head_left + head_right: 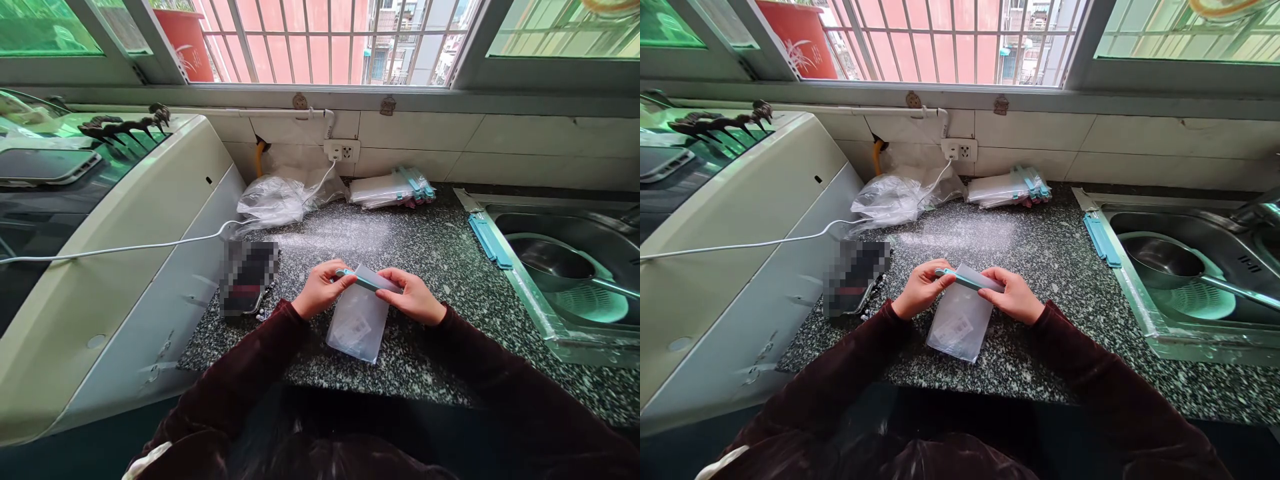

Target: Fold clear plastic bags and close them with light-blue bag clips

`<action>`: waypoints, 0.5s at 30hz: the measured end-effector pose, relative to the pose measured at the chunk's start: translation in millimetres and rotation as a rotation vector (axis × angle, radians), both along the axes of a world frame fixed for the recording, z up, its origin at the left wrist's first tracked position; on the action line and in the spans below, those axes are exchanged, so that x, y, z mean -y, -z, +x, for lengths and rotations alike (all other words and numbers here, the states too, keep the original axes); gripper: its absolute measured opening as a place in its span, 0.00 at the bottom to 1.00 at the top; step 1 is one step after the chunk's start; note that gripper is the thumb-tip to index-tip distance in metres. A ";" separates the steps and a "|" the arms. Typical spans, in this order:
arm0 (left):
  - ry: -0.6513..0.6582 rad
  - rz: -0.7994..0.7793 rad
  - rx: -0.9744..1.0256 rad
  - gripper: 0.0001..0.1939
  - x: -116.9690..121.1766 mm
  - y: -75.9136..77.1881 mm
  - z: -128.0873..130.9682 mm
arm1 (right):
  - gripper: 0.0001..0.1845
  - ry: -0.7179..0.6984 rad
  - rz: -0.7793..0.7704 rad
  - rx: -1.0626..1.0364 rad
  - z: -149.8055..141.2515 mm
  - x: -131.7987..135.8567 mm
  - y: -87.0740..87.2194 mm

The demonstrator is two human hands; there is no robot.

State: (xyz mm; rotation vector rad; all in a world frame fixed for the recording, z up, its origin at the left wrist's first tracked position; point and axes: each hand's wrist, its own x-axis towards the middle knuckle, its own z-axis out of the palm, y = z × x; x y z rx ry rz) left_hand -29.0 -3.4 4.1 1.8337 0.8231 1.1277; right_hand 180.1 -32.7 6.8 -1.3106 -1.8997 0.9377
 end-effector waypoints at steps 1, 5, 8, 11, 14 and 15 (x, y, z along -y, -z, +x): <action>-0.001 0.001 0.002 0.19 0.1 0.0 0.2 | 0.13 0.002 0.001 0.000 0.2 -0.1 0.2; -0.007 0.007 -0.002 0.19 0.1 0.4 0.4 | 0.10 -0.014 0.003 0.028 0.4 -0.3 -0.2; -0.008 0.007 -0.007 0.19 0.1 1.4 0.2 | 0.08 -0.021 0.023 0.054 0.3 0.0 -0.8; -0.006 -0.016 0.002 0.19 0.3 1.9 0.4 | 0.08 -0.030 0.064 0.061 0.2 0.4 -0.5; -0.017 -0.082 0.020 0.20 0.3 1.1 0.8 | 0.09 -0.030 0.117 0.046 0.4 0.5 0.5; -0.016 -0.118 0.020 0.21 0.2 0.7 1.0 | 0.09 -0.028 0.133 0.040 0.5 0.4 0.8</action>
